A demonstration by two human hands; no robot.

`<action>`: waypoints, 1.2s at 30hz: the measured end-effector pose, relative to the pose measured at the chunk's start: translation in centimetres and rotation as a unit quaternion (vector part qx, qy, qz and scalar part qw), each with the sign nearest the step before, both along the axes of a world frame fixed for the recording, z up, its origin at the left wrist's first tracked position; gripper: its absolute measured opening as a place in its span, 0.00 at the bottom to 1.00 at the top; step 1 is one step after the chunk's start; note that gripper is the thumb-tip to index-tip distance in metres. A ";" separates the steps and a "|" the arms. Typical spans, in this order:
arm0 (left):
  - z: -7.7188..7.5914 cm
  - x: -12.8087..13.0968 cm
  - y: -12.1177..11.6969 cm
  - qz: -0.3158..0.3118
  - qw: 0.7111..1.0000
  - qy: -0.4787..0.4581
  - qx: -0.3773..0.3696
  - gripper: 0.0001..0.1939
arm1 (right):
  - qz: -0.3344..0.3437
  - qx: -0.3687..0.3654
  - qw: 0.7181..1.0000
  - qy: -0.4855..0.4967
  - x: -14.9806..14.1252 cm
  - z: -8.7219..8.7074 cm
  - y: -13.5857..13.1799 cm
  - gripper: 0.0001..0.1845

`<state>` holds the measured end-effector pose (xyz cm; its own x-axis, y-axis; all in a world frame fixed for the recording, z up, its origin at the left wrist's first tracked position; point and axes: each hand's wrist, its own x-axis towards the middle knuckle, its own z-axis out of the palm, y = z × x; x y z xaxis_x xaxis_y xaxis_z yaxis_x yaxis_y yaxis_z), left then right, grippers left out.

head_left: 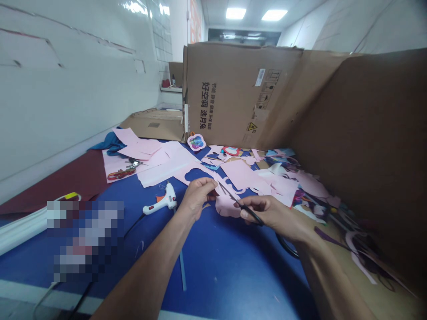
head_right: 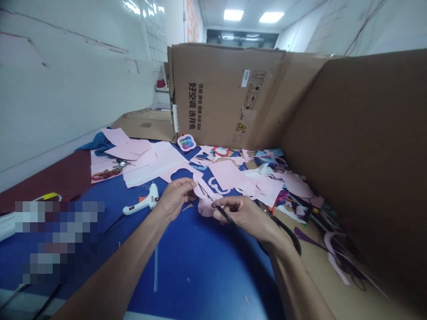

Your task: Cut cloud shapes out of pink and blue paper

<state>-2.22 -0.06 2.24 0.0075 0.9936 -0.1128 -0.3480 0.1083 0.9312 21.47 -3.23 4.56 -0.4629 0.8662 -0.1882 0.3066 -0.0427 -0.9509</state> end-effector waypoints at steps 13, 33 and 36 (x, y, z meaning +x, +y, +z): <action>0.4 0.0 -0.1 -0.018 0.999 -0.026 0.016 0.15 | 0.023 0.001 0.999 0.023 -0.3 0.1 0.0 0.27; 0.4 -0.2 -0.1 -0.041 0.998 -0.046 0.010 0.14 | 0.010 0.001 1.000 0.024 -0.5 0.8 -0.4 0.28; 0.5 -0.1 -0.1 -0.041 0.998 -0.048 0.006 0.14 | 0.008 0.004 1.000 0.025 -0.5 0.8 -0.5 0.28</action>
